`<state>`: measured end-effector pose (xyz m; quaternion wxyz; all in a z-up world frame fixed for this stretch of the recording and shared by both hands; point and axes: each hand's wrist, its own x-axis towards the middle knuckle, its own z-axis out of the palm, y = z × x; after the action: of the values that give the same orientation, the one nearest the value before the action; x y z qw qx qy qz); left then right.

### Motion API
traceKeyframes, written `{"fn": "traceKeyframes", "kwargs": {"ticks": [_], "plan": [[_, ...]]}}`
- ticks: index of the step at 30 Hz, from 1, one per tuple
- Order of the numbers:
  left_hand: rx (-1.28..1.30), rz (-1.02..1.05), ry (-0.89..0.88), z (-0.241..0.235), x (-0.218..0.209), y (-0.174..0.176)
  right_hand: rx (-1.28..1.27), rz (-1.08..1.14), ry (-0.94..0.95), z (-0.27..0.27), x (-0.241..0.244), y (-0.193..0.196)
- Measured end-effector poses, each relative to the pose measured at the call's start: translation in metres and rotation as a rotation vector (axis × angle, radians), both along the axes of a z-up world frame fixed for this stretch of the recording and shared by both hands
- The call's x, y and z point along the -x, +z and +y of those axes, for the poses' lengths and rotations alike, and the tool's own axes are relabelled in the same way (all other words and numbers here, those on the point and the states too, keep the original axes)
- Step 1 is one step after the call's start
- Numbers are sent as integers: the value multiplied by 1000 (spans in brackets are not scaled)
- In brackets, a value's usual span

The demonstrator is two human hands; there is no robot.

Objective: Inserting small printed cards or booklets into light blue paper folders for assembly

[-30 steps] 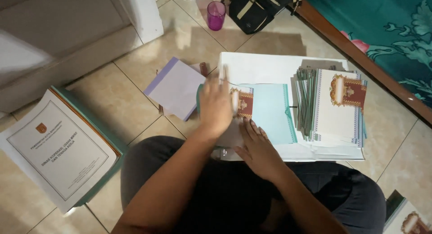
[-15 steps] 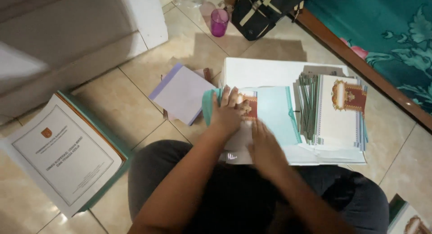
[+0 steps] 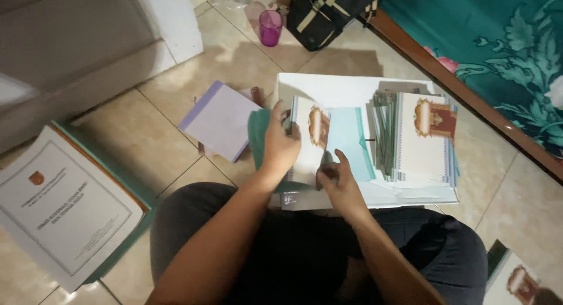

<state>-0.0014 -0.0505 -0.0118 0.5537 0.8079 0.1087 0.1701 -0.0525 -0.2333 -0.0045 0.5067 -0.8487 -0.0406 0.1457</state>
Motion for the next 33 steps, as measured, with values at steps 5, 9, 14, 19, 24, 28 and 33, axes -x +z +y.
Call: {"fn": "traceKeyframes", "kwargs": {"ticks": [5, 9, 14, 19, 24, 28, 33], "plan": [[333, -34, -201, -15, 8, 34, -306, 187, -210, -23, -11, 53], [10, -176, -202, 5, 6, 38, -95, -96, -331, -131, -65, 9], [-743, 325, 2, 53, -3, -9, 605, -772, -367, -221, -92, -13], [-740, 491, -32, 69, -11, -16, 927, -789, -527, -203, -89, -24], [-630, 473, 31, 71, -25, -28, 787, -981, -351, -106, -54, 26], [-458, 352, 15, 64, -11, 26, 593, -641, -63, -52, -31, 12], [-90, 85, -103, 72, 2, 56, 582, -650, 7, -39, -32, 30]]}}
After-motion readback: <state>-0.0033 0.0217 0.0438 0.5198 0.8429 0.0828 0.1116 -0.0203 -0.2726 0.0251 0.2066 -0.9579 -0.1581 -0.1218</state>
